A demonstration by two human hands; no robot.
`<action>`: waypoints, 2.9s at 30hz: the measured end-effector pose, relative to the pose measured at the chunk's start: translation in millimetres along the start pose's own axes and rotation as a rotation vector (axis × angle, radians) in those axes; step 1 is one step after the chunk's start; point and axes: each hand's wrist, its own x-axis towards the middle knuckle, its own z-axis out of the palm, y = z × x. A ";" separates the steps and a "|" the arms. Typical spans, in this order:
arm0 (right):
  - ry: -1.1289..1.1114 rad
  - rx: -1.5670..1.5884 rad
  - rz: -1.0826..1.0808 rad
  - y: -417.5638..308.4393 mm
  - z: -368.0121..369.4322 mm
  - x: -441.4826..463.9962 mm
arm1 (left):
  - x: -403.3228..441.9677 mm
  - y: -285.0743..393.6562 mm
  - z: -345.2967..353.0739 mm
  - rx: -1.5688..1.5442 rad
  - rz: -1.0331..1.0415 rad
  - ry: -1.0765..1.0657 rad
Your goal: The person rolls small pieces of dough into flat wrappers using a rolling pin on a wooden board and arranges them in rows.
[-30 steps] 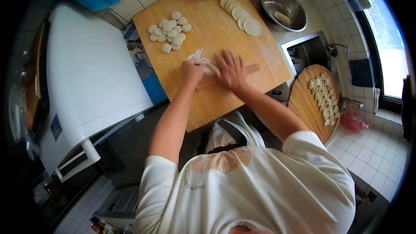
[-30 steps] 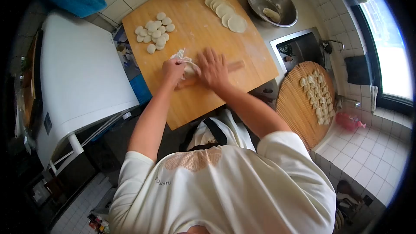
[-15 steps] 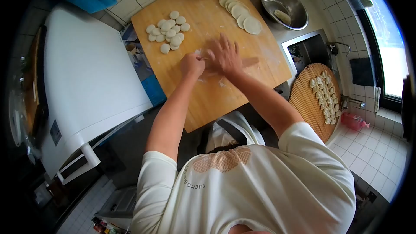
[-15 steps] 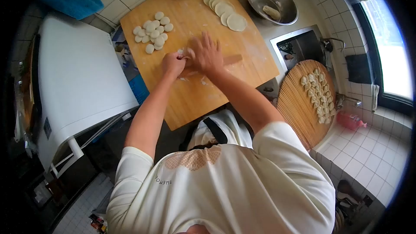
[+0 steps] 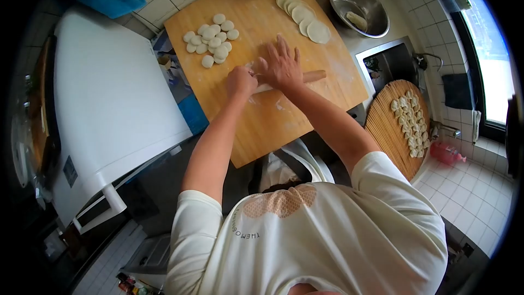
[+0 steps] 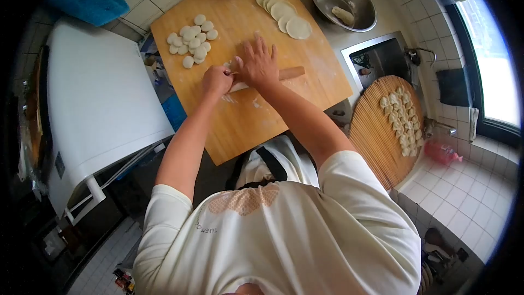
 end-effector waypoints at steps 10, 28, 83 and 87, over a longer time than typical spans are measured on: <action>-0.113 0.015 -0.079 5.5 -6.8 -83.6 | -35.8 -17.5 1.6 -0.397 -0.116 -0.003; -0.054 0.033 -0.172 12.8 -20.1 -126.5 | 61.6 125.0 51.2 -0.279 0.329 0.144; -0.304 0.010 -0.295 38.0 -37.0 -60.8 | -40.6 0.6 29.4 -0.236 -0.041 0.064; -0.187 -0.005 -0.242 46.2 -33.7 -105.9 | -50.0 -12.3 50.2 -0.445 -0.139 0.083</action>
